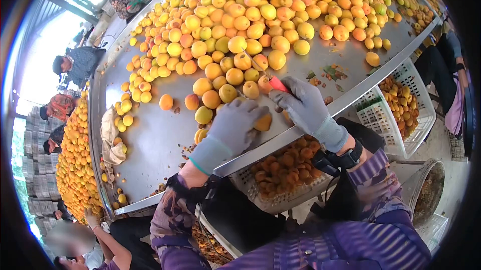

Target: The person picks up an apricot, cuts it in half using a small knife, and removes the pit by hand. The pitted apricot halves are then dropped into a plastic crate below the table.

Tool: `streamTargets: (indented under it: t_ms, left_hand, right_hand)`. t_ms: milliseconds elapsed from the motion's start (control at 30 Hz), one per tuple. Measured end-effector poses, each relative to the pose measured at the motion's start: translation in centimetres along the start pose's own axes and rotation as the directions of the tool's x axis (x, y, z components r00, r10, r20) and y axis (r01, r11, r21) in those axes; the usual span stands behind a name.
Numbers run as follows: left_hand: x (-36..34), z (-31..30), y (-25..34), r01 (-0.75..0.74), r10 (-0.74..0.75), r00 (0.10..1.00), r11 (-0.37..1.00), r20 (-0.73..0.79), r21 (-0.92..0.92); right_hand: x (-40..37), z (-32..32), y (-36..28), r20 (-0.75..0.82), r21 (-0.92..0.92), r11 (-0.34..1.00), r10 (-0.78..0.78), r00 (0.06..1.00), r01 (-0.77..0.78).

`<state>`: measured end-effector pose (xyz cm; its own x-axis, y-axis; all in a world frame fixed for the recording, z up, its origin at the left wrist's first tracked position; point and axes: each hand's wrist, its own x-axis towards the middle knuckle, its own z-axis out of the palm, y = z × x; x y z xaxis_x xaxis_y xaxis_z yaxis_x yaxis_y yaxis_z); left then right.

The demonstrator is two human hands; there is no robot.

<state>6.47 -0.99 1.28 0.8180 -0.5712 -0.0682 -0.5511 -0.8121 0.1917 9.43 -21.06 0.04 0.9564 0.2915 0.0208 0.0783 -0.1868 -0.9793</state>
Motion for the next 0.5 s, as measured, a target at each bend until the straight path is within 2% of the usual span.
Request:
streamTargets:
  t_ms: [33, 100, 200, 233, 267, 300, 333, 367, 433, 467, 500]
  left_hand:
    - [0.7, 0.2, 0.5, -0.007, 0.007, 1.000, 1.000, 0.002, -0.001]
    - [1.8, 0.1, 1.2, -0.061, 0.023, 0.969, 0.987, 0.244, 0.148]
    - [2.1, -0.9, 1.6, 0.003, -0.026, 0.974, 0.995, 0.226, 0.102]
    - [1.8, -0.7, 1.0, -0.004, -0.020, 0.973, 0.995, 0.228, 0.104]
    - [1.4, -0.6, 0.2, 0.045, -0.026, 0.997, 0.958, 0.072, -0.282]
    - [0.9, -0.3, -0.3, 0.035, -0.102, 0.992, 0.774, -0.069, -0.632]
    - [0.5, -1.4, 0.8, 0.168, -0.208, 0.975, 0.484, 0.074, -0.859]
    - [0.2, -2.4, 1.8, 0.171, -0.205, 0.976, 0.488, 0.078, -0.856]
    - [-0.6, -3.8, 3.3, 0.207, -0.213, 0.958, 0.039, 0.195, -0.978]
    - [-1.0, -3.0, 4.0, 0.121, -0.184, 0.974, -0.054, 0.129, -0.991]
    - [-1.1, -2.9, 4.7, 0.124, -0.182, 0.975, -0.050, 0.131, -0.991]
  right_hand:
    - [0.1, -0.1, 0.3, -0.015, 0.016, 1.000, -0.007, 1.000, 0.007]
    - [0.2, -0.5, 0.1, -0.034, 0.031, 0.999, -0.013, 0.999, 0.014]
    - [0.4, -1.4, -0.6, -0.070, 0.051, 0.998, 0.038, 0.997, -0.035]
    - [0.5, -1.7, -0.4, -0.081, 0.111, 0.993, 0.041, 0.996, -0.032]
    - [0.5, -2.3, -0.2, -0.103, 0.176, 0.984, 0.046, 0.994, -0.027]
    - [0.4, -2.7, -0.5, -0.112, 0.182, 0.983, 0.048, 0.993, -0.027]
    - [0.2, -3.1, -1.0, -0.109, 0.145, 0.989, 0.055, 0.993, -0.039]
    - [0.1, -3.4, -1.3, -0.103, 0.108, 0.993, 0.063, 0.993, -0.052]
    - [-0.1, -3.8, -1.1, -0.099, 0.140, 0.989, 0.057, 0.993, -0.042]
    - [-0.1, -3.9, -0.9, -0.094, 0.165, 0.986, 0.052, 0.994, -0.036]
    - [-0.2, -3.9, -0.8, -0.098, 0.169, 0.985, 0.052, 0.994, -0.034]
